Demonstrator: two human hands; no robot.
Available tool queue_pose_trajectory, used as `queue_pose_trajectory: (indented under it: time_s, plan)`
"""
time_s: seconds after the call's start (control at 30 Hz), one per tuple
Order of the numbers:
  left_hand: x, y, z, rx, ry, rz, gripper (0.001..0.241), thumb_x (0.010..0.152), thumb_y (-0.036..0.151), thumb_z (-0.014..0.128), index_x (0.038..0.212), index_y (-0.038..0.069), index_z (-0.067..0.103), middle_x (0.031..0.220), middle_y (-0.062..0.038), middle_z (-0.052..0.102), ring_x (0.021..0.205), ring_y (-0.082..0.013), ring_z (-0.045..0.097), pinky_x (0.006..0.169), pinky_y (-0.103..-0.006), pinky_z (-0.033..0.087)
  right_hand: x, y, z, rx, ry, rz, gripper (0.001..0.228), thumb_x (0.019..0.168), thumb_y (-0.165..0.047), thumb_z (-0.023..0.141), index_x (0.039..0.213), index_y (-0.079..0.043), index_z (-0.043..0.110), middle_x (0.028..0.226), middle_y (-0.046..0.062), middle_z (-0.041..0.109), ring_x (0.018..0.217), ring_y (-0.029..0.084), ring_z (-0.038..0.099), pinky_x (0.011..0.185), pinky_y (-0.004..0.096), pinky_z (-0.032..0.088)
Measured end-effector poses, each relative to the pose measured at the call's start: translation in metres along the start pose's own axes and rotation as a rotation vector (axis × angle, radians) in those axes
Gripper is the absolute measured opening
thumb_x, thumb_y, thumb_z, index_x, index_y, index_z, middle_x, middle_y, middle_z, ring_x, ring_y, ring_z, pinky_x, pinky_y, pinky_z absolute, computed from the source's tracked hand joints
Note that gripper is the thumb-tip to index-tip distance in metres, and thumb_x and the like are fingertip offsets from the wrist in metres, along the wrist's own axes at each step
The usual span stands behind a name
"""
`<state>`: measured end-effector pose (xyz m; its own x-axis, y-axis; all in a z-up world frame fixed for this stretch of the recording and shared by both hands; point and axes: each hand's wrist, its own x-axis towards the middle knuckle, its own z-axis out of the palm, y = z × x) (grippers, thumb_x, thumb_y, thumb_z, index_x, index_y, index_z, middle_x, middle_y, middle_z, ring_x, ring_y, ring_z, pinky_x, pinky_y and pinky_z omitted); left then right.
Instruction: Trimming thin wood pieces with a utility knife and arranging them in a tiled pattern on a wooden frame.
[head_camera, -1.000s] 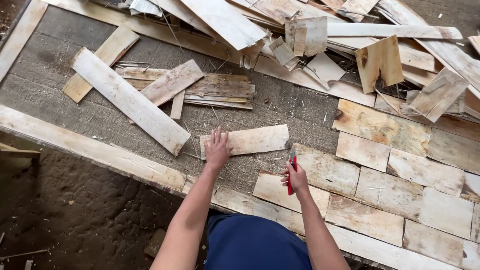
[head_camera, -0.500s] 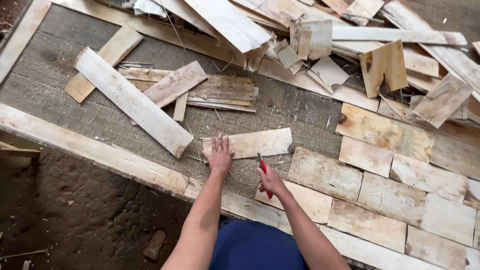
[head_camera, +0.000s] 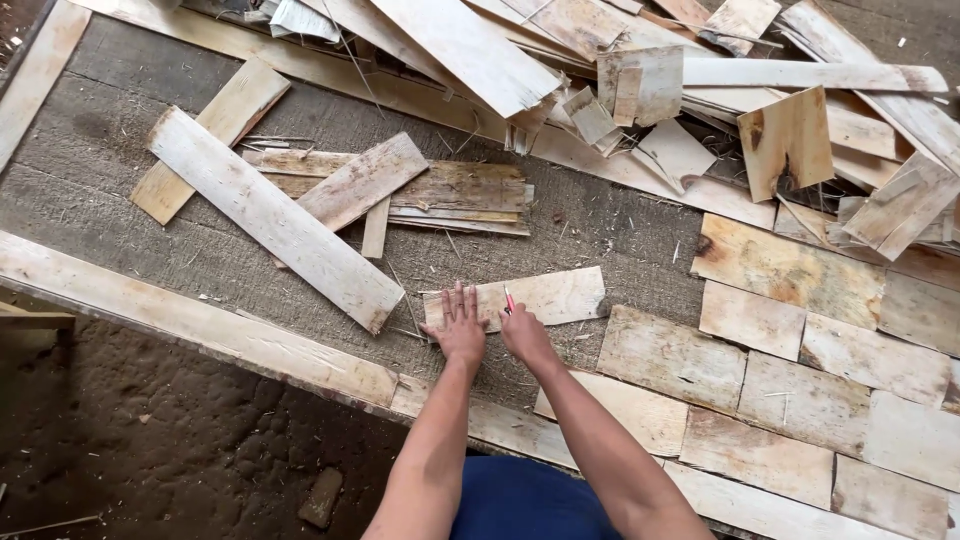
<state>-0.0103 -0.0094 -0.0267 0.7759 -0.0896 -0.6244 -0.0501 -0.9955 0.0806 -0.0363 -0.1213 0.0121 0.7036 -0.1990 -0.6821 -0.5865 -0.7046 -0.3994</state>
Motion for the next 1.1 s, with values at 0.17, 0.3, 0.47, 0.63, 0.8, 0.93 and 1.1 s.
queue_pose_trajectory:
  time_s: [0.17,0.3,0.47,0.63,0.8,0.93,1.1]
  plan:
    - [-0.002,-0.001,-0.002,-0.013,-0.021,-0.002,0.068,0.108,0.049,0.034,0.164,0.035,-0.002,0.172,0.008,-0.015,0.157,-0.0239,-0.018,0.107,-0.0879,0.010,0.005,-0.019,-0.003,0.002,0.011,0.012,0.057,0.106,-0.044,0.032,0.127,0.006,0.051,0.117,0.032,0.066,0.115,0.053,0.066,0.095,0.061,0.055]
    - [0.010,-0.002,0.006,-0.027,-0.008,0.002,0.067,0.108,0.050,0.032,0.164,0.036,-0.002,0.172,0.010,-0.014,0.157,-0.0227,-0.020,0.109,-0.0866,0.009,0.000,-0.034,-0.003,0.025,0.011,0.032,0.058,0.106,-0.041,0.034,0.128,0.009,0.052,0.120,0.035,0.065,0.118,0.054,0.064,0.098,0.060,0.053]
    - [0.001,-0.002,0.001,-0.037,-0.012,0.006,0.067,0.108,0.048,0.034,0.164,0.035,-0.001,0.172,0.009,-0.013,0.157,-0.0229,-0.019,0.109,-0.0871,0.008,-0.003,-0.038,0.001,0.026,0.007,0.065,0.059,0.105,-0.041,0.033,0.128,0.009,0.052,0.122,0.035,0.066,0.119,0.053,0.064,0.099,0.060,0.053]
    - [-0.008,-0.002,-0.012,-0.046,-0.005,0.010,0.068,0.108,0.046,0.034,0.164,0.035,-0.003,0.172,0.009,-0.013,0.157,-0.0234,-0.018,0.107,-0.0880,0.007,-0.041,-0.047,-0.008,0.059,-0.018,0.073,0.057,0.105,-0.036,0.034,0.132,0.011,0.052,0.125,0.037,0.064,0.124,0.054,0.061,0.102,0.061,0.050]
    - [-0.013,0.000,-0.015,-0.028,0.007,0.010,0.068,0.108,0.044,0.033,0.164,0.034,-0.006,0.171,0.008,-0.017,0.157,-0.0244,-0.020,0.106,-0.0894,0.006,-0.046,0.012,0.034,0.006,-0.102,0.144,0.061,0.102,-0.047,0.036,0.134,0.002,0.054,0.129,0.030,0.066,0.127,0.048,0.061,0.103,0.056,0.052]
    - [-0.004,-0.004,-0.001,-0.028,0.022,0.025,0.068,0.108,0.045,0.032,0.164,0.034,-0.006,0.172,0.007,-0.016,0.157,-0.0253,-0.019,0.106,-0.0898,0.006,-0.065,0.003,0.023,0.027,-0.104,0.156,0.062,0.102,-0.049,0.035,0.133,0.000,0.055,0.131,0.029,0.065,0.128,0.046,0.061,0.105,0.055,0.051]
    - [-0.008,-0.004,-0.002,-0.027,0.069,0.023,0.068,0.107,0.046,0.035,0.164,0.034,-0.001,0.172,0.008,-0.015,0.157,-0.0250,-0.019,0.106,-0.0892,0.010,-0.067,-0.002,0.017,0.051,-0.094,0.161,0.063,0.102,-0.046,0.035,0.136,0.004,0.054,0.136,0.030,0.063,0.130,0.045,0.059,0.108,0.054,0.049]
